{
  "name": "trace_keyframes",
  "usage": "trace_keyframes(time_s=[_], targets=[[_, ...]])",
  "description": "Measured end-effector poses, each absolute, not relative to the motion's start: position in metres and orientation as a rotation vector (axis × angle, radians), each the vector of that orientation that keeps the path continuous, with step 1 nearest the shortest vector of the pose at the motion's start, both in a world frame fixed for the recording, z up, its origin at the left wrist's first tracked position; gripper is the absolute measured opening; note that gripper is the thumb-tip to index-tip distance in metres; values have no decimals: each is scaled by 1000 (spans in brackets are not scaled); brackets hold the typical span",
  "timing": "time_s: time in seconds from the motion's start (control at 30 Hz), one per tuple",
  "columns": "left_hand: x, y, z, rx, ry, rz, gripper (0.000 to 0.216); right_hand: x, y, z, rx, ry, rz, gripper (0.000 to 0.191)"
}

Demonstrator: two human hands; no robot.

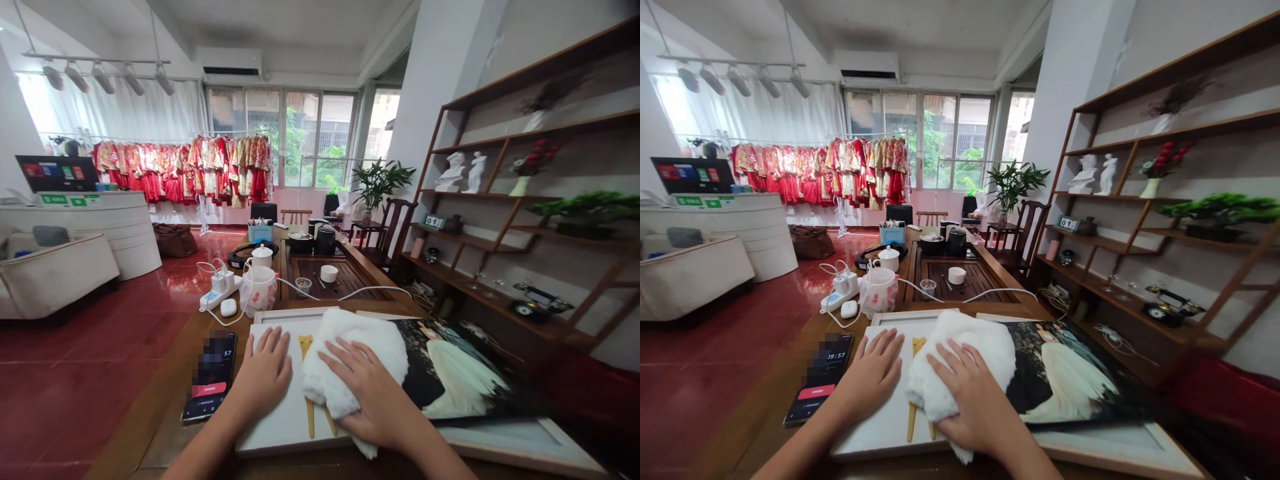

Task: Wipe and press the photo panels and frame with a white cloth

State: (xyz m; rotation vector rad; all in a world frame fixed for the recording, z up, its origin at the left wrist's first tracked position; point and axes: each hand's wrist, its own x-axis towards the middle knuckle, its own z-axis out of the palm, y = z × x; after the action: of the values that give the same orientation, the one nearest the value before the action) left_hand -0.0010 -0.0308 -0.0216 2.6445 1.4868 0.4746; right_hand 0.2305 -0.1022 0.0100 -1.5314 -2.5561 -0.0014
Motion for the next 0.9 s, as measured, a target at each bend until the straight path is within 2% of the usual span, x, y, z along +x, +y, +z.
trace_keyframes(time_s=[0.23,0.63,0.9], targets=[[1,-30,-19,2669,1511,416,50,225,-72,16,-1555,-2504,-31,80],[0,-30,-21,2664,1506,446,50,235,-121,-2,-1476,-2529,-114,87],[-2,-30,-21,2666,1473,458,50,227,-80,3,-1513,-2520,-180,79]])
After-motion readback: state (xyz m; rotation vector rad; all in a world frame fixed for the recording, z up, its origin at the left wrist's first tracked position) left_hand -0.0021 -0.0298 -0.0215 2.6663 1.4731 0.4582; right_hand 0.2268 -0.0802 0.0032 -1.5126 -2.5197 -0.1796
